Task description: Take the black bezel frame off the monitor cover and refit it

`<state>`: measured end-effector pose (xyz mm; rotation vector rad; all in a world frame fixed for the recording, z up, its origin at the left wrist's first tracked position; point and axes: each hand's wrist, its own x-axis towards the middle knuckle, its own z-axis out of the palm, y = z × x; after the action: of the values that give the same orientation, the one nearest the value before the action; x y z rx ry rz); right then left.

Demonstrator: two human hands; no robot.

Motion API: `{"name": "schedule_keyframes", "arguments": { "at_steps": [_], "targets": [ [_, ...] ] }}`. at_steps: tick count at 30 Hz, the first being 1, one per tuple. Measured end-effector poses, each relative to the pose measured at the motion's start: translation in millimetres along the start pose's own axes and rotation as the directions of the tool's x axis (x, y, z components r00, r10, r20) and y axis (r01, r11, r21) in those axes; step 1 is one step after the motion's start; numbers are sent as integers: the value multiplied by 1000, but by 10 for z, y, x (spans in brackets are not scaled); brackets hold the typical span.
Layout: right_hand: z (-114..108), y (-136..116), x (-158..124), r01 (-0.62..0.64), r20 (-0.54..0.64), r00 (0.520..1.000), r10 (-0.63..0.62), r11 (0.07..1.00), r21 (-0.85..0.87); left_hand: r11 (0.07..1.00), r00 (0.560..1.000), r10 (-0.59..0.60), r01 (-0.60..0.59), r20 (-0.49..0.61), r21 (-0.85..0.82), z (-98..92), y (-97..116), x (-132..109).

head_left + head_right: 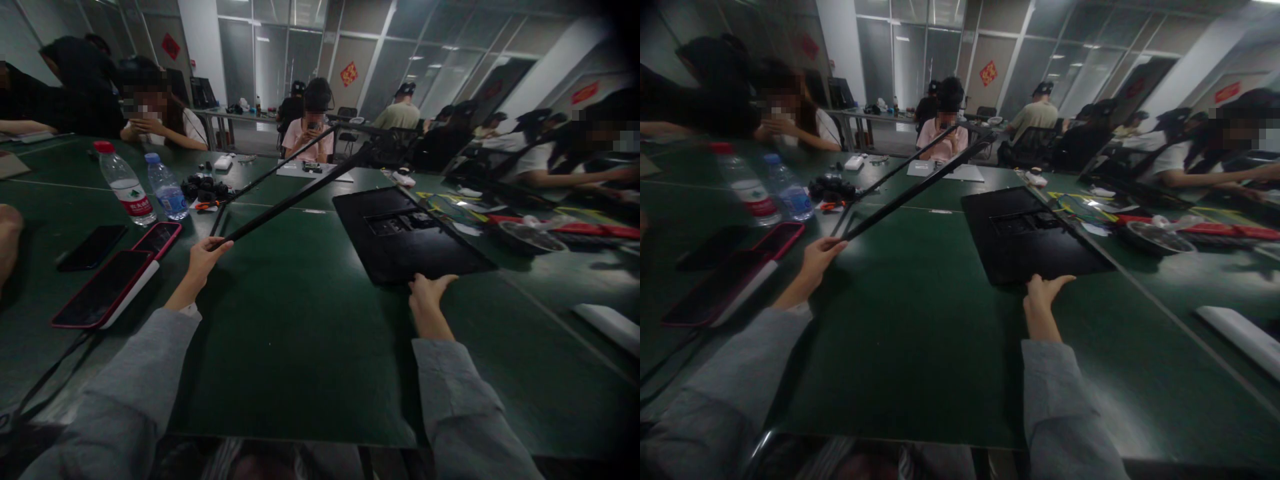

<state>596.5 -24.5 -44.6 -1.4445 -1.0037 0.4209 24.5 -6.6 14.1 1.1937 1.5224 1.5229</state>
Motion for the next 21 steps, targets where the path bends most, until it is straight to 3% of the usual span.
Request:
{"name": "schedule_keyframes", "arguments": {
  "at_steps": [2,3,5,7,9,11,13,15,16,19,21],
  "targets": [
    [117,-8,9,-89,-96,991,92,995,35,1000,1000,3,-3,4,18,-9,24,-8],
    [176,-29,6,-114,-82,990,117,993,44,999,1000,6,-6,4,31,-16,29,-8],
    [288,-91,-14,-121,75,990,117,991,52,998,1000,16,-16,3,63,-37,25,2],
    [384,-156,-39,-123,255,961,103,990,64,995,999,35,-36,15,94,-66,8,21],
    [461,-201,-51,-115,332,939,86,991,70,988,997,72,-76,37,137,-101,-3,39],
    [512,-231,-34,-75,252,965,65,997,30,972,991,113,-126,72,200,-134,3,47],
    [516,-276,8,-29,84,996,30,1000,-12,948,983,151,-174,105,268,-156,26,41],
    [466,-367,54,-24,-16,1000,25,998,54,917,972,194,-228,134,327,-163,56,21],
    [425,-432,71,-40,-8,999,41,991,130,900,965,217,-257,149,353,-160,70,6],
    [303,-641,68,-145,198,976,86,943,300,849,937,272,-340,219,404,-125,95,-46],
    [277,-717,29,-142,318,946,56,956,255,827,914,299,-391,274,403,-91,92,-77]
  ]
}}
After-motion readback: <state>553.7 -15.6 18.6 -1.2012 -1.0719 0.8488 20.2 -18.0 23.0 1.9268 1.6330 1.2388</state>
